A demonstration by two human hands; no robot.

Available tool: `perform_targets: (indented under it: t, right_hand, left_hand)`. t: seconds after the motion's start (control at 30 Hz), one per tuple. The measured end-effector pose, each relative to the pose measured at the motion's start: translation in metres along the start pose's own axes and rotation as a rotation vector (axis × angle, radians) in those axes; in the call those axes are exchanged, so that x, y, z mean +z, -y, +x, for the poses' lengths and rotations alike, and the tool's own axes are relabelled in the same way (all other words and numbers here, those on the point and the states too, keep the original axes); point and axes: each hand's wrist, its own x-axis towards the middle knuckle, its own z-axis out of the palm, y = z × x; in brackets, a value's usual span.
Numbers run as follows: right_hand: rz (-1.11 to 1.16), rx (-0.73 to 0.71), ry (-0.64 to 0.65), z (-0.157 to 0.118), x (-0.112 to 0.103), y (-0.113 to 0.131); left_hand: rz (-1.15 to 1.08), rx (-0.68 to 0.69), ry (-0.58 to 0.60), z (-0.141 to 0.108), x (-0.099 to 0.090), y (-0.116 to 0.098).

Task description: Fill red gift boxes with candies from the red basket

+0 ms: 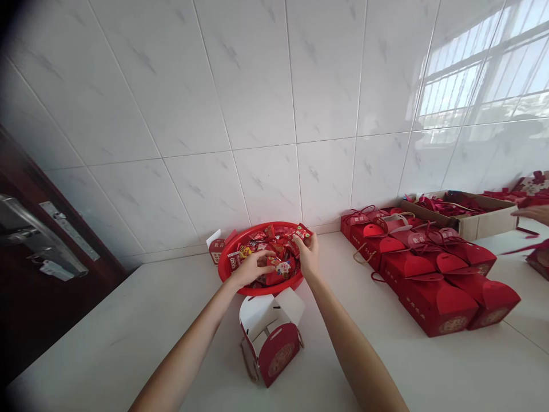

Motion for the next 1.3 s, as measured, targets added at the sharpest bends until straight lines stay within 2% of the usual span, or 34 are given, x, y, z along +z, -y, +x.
perform_targets:
  t: [0.03,0.07,0.23,0.33,0.4,0.43,0.47,0.5,0.57,0.63,0.67,0.7,0.73,0.8,0.93,1.13,1.3]
  right_hand:
    - [-0.005,-0.008,-0.008,0.000,0.000,0.000]
    - [-0.011,-0.015,-0.022,-0.001,0.000,0.000]
    - [-0.038,-0.029,-0.086,0.000,-0.002,-0.001]
    - [-0.065,-0.044,-0.103,0.001,-0.002,-0.002]
    - [-0.094,-0.053,-0.097,0.001,-0.003,-0.003]
    - [-0.108,-0.057,-0.089,0.000,-0.004,-0.003]
    - [-0.122,-0.059,-0.075,0.000,-0.004,-0.002]
    - [-0.133,-0.063,-0.062,-0.001,-0.004,-0.002]
    - [-0.150,-0.074,-0.037,-0.002,-0.003,0.000]
    - [-0.153,-0.079,-0.010,-0.003,-0.003,0.001]
    - [-0.150,-0.080,0.004,-0.003,-0.003,0.001]
    - [-0.146,-0.080,0.016,-0.003,-0.003,0.001]
    - [-0.142,-0.078,0.029,-0.003,-0.003,0.001]
    - [-0.138,-0.074,0.040,-0.002,-0.004,-0.001]
    - [-0.145,-0.067,0.052,0.000,-0.005,-0.006]
    - [-0.148,-0.049,0.068,0.000,-0.004,-0.006]
    - [-0.159,-0.056,0.085,-0.001,-0.004,-0.005]
  left_hand:
    - [0.048,0.003,0.015,0.001,0.000,0.001]
    - [0.093,0.007,-0.019,0.002,0.000,0.002]
    - [0.233,-0.031,-0.507,0.005,-0.006,0.011]
    - [0.274,-0.049,-0.637,0.004,-0.009,0.014]
    - [0.335,0.019,-0.725,0.003,-0.008,0.011]
    - [0.366,0.088,-0.730,0.002,-0.006,0.008]
    - [0.391,0.172,-0.691,0.001,-0.004,0.004]
    - [0.408,0.258,-0.600,-0.001,-0.001,-0.001]
    - [0.429,0.380,-0.274,-0.002,0.006,-0.012]
    - [0.510,0.393,0.098,0.001,0.011,-0.021]
    - [0.580,0.360,0.230,0.003,0.013,-0.026]
    - [0.657,0.316,0.308,0.008,0.013,-0.029]
    - [0.730,0.272,0.331,0.013,0.012,-0.031]
    - [0.820,0.206,0.282,0.024,0.007,-0.034]
    - [0.839,0.170,0.241,0.037,0.004,-0.031]
    - [0.746,0.150,0.217,0.032,0.014,-0.016]
    - [0.607,0.139,0.148,0.033,0.011,-0.011]
